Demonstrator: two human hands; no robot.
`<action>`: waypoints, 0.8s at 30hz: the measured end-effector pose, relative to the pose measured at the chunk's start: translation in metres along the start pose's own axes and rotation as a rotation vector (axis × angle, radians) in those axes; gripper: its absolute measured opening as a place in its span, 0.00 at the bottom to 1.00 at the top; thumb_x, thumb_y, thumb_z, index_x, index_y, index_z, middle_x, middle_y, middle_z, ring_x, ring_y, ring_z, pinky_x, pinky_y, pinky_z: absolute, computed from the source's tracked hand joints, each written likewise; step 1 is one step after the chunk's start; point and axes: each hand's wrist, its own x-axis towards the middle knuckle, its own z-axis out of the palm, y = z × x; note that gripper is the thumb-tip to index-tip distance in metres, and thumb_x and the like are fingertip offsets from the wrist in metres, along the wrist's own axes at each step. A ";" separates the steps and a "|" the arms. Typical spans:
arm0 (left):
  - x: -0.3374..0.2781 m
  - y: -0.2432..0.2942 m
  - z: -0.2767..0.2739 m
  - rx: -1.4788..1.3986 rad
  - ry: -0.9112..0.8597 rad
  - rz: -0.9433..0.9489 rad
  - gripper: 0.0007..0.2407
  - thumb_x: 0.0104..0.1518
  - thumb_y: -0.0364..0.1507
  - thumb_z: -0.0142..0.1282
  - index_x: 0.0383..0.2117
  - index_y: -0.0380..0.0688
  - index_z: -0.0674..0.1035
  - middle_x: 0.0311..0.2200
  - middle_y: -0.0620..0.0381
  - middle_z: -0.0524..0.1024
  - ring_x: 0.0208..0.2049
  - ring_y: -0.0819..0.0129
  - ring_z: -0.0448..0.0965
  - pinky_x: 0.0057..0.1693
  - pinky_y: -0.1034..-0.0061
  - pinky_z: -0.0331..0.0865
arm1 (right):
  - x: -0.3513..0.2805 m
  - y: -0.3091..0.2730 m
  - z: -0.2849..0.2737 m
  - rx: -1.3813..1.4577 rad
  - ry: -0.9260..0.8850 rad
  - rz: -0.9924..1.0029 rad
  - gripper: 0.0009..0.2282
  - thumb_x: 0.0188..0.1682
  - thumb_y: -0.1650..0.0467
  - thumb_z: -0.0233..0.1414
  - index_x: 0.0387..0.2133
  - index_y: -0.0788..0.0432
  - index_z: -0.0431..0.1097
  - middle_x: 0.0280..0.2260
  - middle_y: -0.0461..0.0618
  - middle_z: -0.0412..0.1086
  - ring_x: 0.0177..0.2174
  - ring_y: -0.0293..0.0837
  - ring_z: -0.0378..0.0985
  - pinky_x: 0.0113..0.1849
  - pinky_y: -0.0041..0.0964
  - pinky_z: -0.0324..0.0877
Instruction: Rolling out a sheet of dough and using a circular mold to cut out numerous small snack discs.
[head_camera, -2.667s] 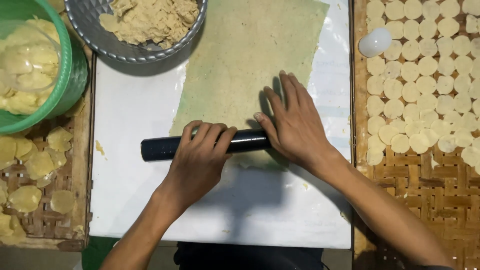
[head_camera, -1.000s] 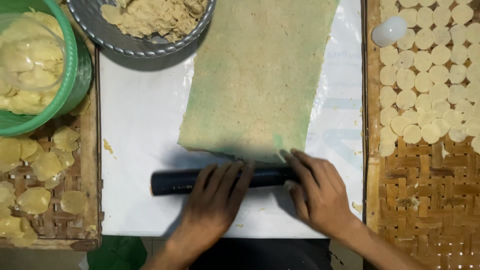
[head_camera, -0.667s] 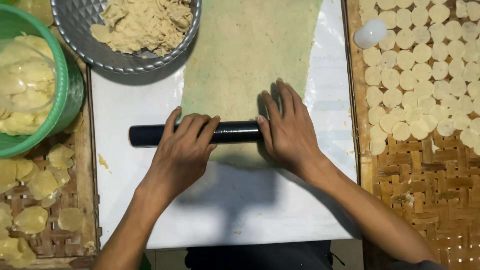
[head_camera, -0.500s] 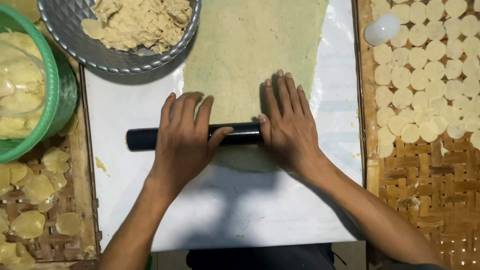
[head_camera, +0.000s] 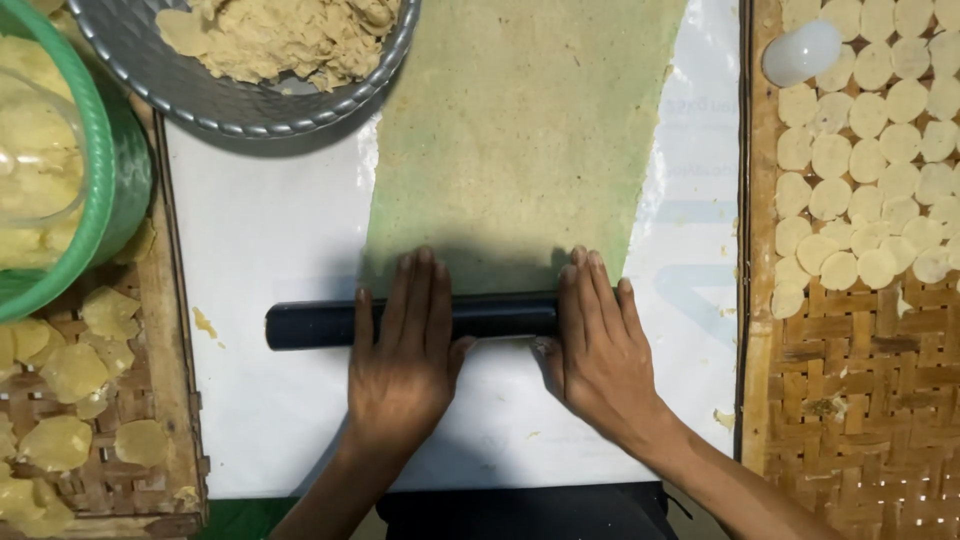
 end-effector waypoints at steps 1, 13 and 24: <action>-0.009 0.002 0.000 0.004 0.007 -0.003 0.31 0.60 0.41 0.54 0.66 0.33 0.63 0.68 0.38 0.61 0.70 0.51 0.61 0.67 0.43 0.60 | -0.008 -0.003 0.001 -0.002 0.006 -0.007 0.33 0.49 0.67 0.47 0.64 0.79 0.46 0.66 0.79 0.48 0.67 0.67 0.50 0.64 0.63 0.50; -0.087 0.018 -0.001 -0.154 0.184 0.061 0.21 0.55 0.35 0.67 0.53 0.44 0.74 0.58 0.44 0.72 0.60 0.52 0.73 0.66 0.51 0.64 | -0.084 -0.042 -0.033 0.322 0.108 0.067 0.24 0.43 0.71 0.57 0.53 0.70 0.66 0.60 0.65 0.64 0.62 0.58 0.63 0.64 0.58 0.54; -0.098 -0.010 0.000 0.024 0.177 0.101 0.20 0.52 0.32 0.63 0.52 0.46 0.78 0.51 0.52 0.74 0.53 0.62 0.74 0.64 0.54 0.58 | -0.078 0.007 -0.033 1.045 0.077 0.760 0.15 0.52 0.71 0.45 0.51 0.66 0.59 0.47 0.59 0.73 0.49 0.49 0.79 0.55 0.45 0.73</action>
